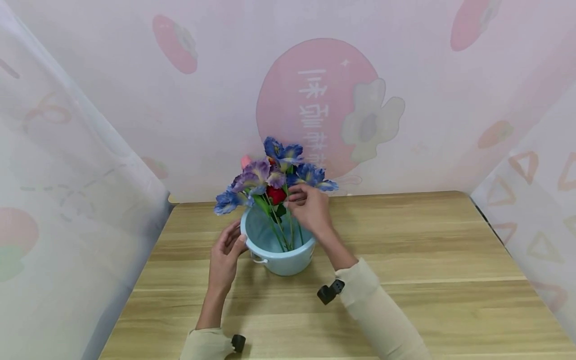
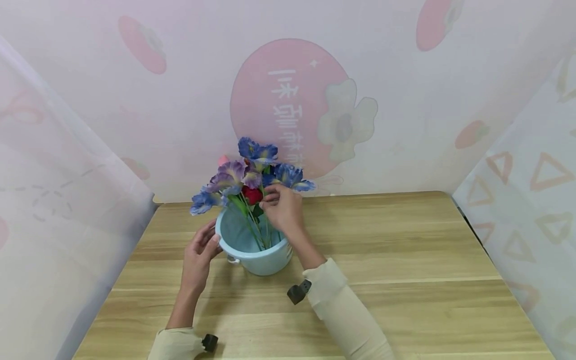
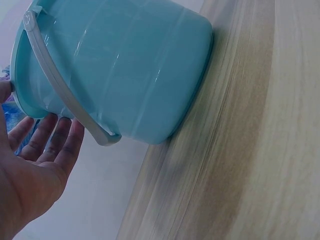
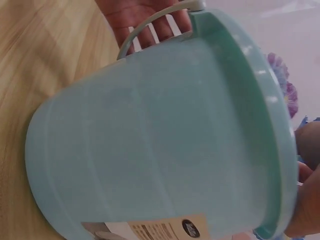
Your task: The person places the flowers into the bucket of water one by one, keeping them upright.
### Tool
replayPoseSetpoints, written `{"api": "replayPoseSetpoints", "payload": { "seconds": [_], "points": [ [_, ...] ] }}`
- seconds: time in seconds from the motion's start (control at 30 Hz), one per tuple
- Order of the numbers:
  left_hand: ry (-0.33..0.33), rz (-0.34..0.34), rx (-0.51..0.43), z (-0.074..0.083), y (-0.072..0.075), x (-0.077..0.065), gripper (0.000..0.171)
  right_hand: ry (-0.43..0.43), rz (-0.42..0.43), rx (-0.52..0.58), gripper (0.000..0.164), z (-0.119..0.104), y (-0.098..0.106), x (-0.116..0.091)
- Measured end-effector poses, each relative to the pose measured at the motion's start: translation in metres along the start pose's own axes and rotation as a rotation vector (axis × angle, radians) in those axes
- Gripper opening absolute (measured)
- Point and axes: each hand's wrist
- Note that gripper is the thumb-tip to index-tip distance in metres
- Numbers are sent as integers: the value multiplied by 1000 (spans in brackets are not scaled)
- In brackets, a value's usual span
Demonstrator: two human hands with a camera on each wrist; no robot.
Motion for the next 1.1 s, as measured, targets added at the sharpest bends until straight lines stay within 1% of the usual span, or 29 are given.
{"api": "replayPoseSetpoints", "payload": {
  "seconds": [0.07, 0.23, 0.33, 0.5, 0.73, 0.9, 1.1],
  "points": [
    [2, -2, 2, 0, 0, 1, 47, 19, 3, -8, 35, 0, 4, -2],
    [3, -6, 3, 2, 1, 1, 48, 59, 4, 35, 40, 0, 18, -10],
    [6, -6, 0, 3, 1, 2, 48, 63, 2, 73, 41, 2, 26, -16],
    [6, -9, 1, 3, 2, 1, 48, 40, 30, 140, 40, 5, 40, -29],
    [16, 6, -5, 2, 4, -2, 48, -36, 86, 249, 37, 12, 59, -50],
    [20, 15, 6, 3, 5, -4, 48, -49, 117, 265, 37, 18, 71, -59],
    [16, 4, 8, 4, 3, -1, 48, -39, 147, 266, 38, 27, 81, -66]
  ]
}}
Point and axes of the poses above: each hand's wrist, its own x-axis towards the middle knuckle, its own y-axis out of the back of the hand, z = x × y, and after that the axes turned 2 degrees about -z, right-handed
